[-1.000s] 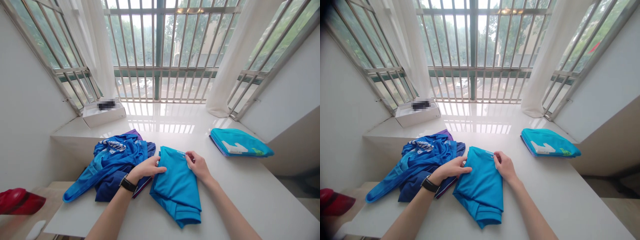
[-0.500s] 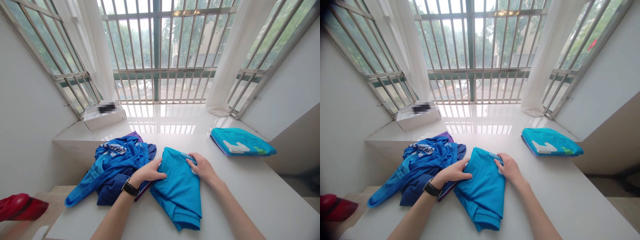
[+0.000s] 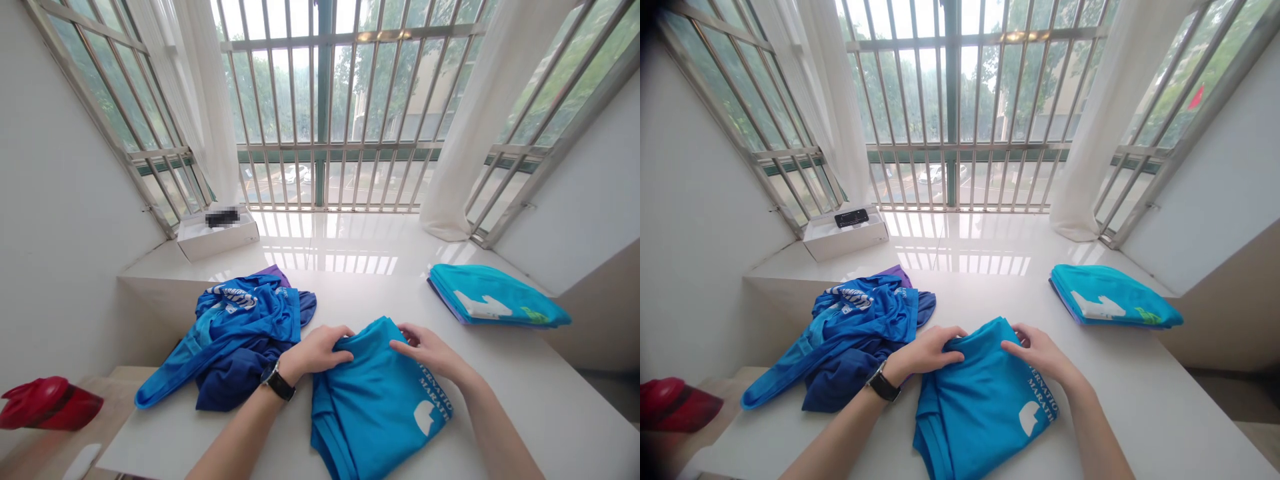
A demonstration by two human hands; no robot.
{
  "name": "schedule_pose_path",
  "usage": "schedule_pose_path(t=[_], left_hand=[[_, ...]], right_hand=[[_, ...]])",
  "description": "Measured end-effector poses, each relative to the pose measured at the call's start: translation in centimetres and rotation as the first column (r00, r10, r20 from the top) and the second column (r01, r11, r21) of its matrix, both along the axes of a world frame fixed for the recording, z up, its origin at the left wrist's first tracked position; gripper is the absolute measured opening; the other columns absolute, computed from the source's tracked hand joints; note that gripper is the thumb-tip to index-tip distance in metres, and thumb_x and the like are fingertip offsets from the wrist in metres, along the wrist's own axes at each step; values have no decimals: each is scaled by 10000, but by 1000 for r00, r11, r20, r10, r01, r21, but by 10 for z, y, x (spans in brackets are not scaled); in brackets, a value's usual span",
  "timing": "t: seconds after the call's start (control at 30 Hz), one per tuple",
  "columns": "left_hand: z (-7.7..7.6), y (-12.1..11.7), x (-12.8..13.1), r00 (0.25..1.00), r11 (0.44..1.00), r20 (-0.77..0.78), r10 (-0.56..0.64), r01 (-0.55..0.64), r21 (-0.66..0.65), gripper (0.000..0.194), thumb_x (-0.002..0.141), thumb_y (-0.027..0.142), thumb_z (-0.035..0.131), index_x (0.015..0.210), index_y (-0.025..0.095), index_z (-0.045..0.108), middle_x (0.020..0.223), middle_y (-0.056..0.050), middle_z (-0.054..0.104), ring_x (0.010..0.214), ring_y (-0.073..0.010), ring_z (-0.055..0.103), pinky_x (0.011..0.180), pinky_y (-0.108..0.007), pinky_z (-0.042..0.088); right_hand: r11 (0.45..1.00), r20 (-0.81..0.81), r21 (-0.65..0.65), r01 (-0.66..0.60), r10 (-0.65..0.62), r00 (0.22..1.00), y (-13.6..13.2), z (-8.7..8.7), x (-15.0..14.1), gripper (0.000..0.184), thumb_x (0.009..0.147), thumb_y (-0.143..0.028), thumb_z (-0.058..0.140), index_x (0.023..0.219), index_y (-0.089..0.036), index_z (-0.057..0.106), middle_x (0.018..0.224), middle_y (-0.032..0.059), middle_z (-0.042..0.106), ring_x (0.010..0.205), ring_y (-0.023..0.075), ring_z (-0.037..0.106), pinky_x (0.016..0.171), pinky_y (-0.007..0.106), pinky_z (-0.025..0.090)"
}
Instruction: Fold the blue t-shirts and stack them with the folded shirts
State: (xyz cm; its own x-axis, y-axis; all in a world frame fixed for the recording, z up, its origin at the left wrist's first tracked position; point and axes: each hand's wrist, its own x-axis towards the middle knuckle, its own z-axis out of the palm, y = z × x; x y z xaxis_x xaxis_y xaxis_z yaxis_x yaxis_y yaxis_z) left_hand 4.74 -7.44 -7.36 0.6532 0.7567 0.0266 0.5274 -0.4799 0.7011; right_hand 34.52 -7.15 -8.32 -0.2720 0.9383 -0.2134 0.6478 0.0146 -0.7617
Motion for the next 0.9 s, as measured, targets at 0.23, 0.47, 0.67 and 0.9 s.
schedule_pose_path(t=[0.23,0.47,0.67,0.9], left_hand=[[-5,-4,12,998,997,-61,-18,23,76,365,899,392,635,1241,272,588,1124,-26,717,1006,-231,671,856,-283,491],[4,-9,20,985,963,-168,28,18,268,276,941,350,586,1191,238,617,1109,-50,708,1008,-232,660,892,-306,483],[10,-11,8,989,980,-89,117,-101,174,391,873,411,659,1217,228,628,1131,-75,708,1014,-251,655,877,-316,485],[12,-10,-4,982,987,-136,135,-121,104,335,813,512,676,910,192,690,828,-36,699,765,-198,622,671,-263,422]], right_hand=[[1000,-143,8,27,-26,989,3,-1,-5,468,789,-602,653,1039,-206,656,1041,72,716,983,293,652,849,383,528],[993,-139,-106,-55,40,989,-2,3,14,439,718,-575,723,915,-187,672,934,74,725,893,282,662,755,354,545],[999,-20,-3,48,-48,999,-4,9,18,408,711,-594,709,827,-205,677,864,63,704,807,245,623,718,344,520],[992,-171,-97,-74,57,984,-6,13,11,420,736,-569,706,910,-187,687,927,74,717,869,259,634,741,337,518]])
